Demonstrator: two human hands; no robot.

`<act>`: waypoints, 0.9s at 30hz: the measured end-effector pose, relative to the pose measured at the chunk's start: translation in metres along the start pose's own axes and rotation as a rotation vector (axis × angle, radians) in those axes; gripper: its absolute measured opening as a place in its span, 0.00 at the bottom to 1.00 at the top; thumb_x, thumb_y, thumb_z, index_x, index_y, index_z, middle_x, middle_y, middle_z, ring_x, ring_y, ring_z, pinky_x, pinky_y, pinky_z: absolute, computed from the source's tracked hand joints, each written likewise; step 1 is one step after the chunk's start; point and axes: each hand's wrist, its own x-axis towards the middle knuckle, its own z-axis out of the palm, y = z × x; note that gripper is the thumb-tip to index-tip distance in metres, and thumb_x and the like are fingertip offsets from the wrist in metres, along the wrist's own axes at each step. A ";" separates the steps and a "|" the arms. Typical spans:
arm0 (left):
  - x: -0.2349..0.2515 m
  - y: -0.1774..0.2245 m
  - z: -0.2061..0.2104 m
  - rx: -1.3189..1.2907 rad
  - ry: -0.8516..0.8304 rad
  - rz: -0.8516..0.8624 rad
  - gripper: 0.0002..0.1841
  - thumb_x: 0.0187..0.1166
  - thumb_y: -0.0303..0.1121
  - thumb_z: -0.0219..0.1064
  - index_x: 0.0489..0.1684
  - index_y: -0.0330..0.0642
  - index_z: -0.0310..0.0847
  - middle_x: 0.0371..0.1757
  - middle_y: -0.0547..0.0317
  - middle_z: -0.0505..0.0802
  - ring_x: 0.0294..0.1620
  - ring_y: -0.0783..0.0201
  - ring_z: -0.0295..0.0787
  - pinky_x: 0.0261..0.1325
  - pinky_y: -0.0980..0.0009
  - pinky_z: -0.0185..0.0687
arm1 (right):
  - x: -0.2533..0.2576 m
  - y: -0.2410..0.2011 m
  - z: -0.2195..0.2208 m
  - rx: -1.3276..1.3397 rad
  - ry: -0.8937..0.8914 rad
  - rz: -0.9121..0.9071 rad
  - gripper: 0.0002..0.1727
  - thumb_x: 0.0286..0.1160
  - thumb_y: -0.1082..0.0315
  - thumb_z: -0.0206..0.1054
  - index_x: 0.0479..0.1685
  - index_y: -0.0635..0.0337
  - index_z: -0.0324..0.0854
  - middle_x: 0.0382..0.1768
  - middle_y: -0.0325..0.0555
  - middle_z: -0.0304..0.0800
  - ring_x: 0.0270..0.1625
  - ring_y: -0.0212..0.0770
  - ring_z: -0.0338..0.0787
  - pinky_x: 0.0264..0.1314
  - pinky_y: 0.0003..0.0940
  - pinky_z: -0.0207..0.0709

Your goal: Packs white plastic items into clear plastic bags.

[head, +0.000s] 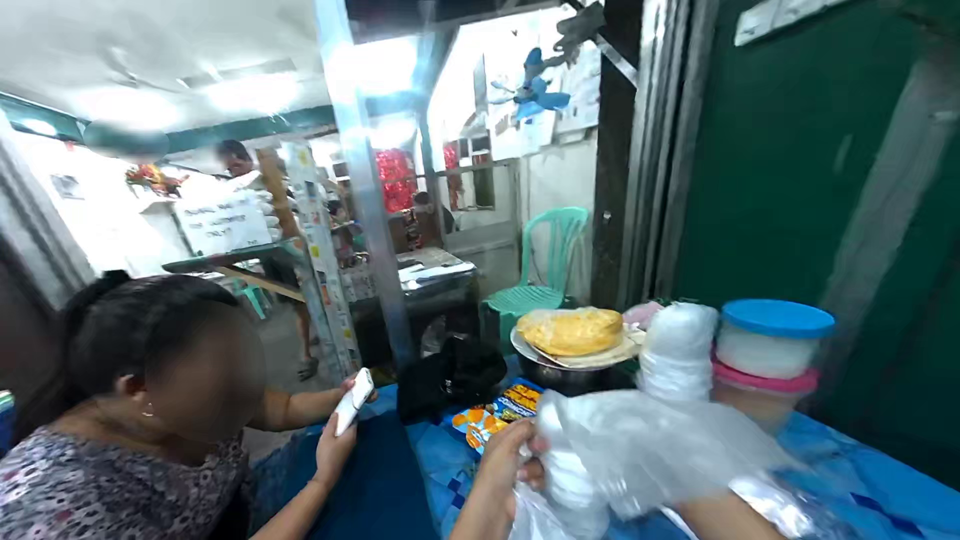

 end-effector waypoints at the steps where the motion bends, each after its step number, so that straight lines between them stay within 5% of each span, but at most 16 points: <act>1: -0.002 -0.001 0.002 0.024 0.011 0.000 0.14 0.91 0.34 0.49 0.38 0.43 0.80 0.18 0.67 0.80 0.10 0.76 0.66 0.13 0.80 0.67 | 0.031 0.018 -0.016 0.065 -0.012 0.001 0.14 0.89 0.72 0.42 0.39 0.55 0.72 0.23 0.36 0.81 0.23 0.27 0.83 0.27 0.22 0.81; 5: 0.000 -0.003 0.005 -0.019 0.018 -0.005 0.20 0.93 0.34 0.45 0.24 0.43 0.74 0.11 0.67 0.75 0.07 0.75 0.65 0.12 0.80 0.65 | 0.069 0.025 -0.032 0.069 -0.070 0.031 0.13 0.90 0.71 0.45 0.39 0.56 0.73 0.23 0.38 0.83 0.23 0.30 0.84 0.27 0.25 0.82; 8: -0.002 -0.008 0.002 -0.086 0.031 -0.019 0.20 0.93 0.33 0.45 0.23 0.43 0.73 0.10 0.66 0.74 0.06 0.76 0.63 0.10 0.81 0.63 | 0.065 0.021 -0.024 -0.002 0.002 0.080 0.11 0.90 0.72 0.45 0.41 0.60 0.72 0.22 0.39 0.83 0.21 0.29 0.82 0.23 0.22 0.77; 12: -0.013 -0.013 -0.001 -0.137 0.011 0.038 0.15 0.93 0.37 0.48 0.42 0.40 0.78 0.20 0.63 0.81 0.08 0.76 0.66 0.12 0.81 0.68 | 0.044 0.023 -0.013 0.023 0.106 -0.107 0.07 0.89 0.75 0.51 0.43 0.61 0.73 0.21 0.42 0.82 0.18 0.30 0.81 0.19 0.22 0.75; 15: -0.036 -0.019 0.014 -0.218 0.098 0.133 0.17 0.90 0.30 0.53 0.74 0.40 0.71 0.25 0.59 0.83 0.09 0.77 0.66 0.12 0.82 0.68 | 0.028 0.042 -0.002 0.308 0.183 -0.266 0.06 0.89 0.74 0.51 0.51 0.61 0.73 0.29 0.44 0.85 0.26 0.33 0.86 0.29 0.26 0.84; 17: -0.045 -0.024 0.022 -0.211 0.135 0.158 0.23 0.88 0.30 0.56 0.83 0.43 0.64 0.28 0.58 0.83 0.10 0.77 0.66 0.13 0.82 0.67 | 0.023 0.057 0.005 0.479 0.245 -0.295 0.07 0.88 0.73 0.50 0.56 0.61 0.70 0.36 0.46 0.84 0.34 0.35 0.89 0.39 0.29 0.87; 21: -0.051 -0.025 0.030 -0.034 0.222 0.230 0.32 0.79 0.24 0.67 0.84 0.45 0.63 0.53 0.47 0.91 0.10 0.75 0.65 0.11 0.79 0.62 | 0.016 0.073 0.014 0.686 0.288 -0.329 0.06 0.90 0.71 0.49 0.56 0.56 0.69 0.39 0.45 0.84 0.38 0.36 0.90 0.43 0.31 0.87; 24: -0.046 -0.018 0.032 0.214 0.282 0.347 0.32 0.68 0.26 0.74 0.77 0.39 0.72 0.38 0.53 0.90 0.14 0.73 0.72 0.13 0.78 0.67 | 0.012 0.073 0.020 0.687 0.268 -0.323 0.10 0.90 0.68 0.49 0.63 0.53 0.69 0.43 0.45 0.84 0.40 0.37 0.89 0.44 0.32 0.85; 27: -0.043 -0.001 0.027 0.615 0.340 0.448 0.22 0.63 0.29 0.71 0.60 0.35 0.85 0.42 0.58 0.94 0.36 0.73 0.90 0.39 0.74 0.86 | 0.010 0.072 0.020 0.468 0.269 -0.397 0.17 0.87 0.75 0.53 0.70 0.55 0.70 0.44 0.47 0.87 0.37 0.37 0.90 0.36 0.30 0.84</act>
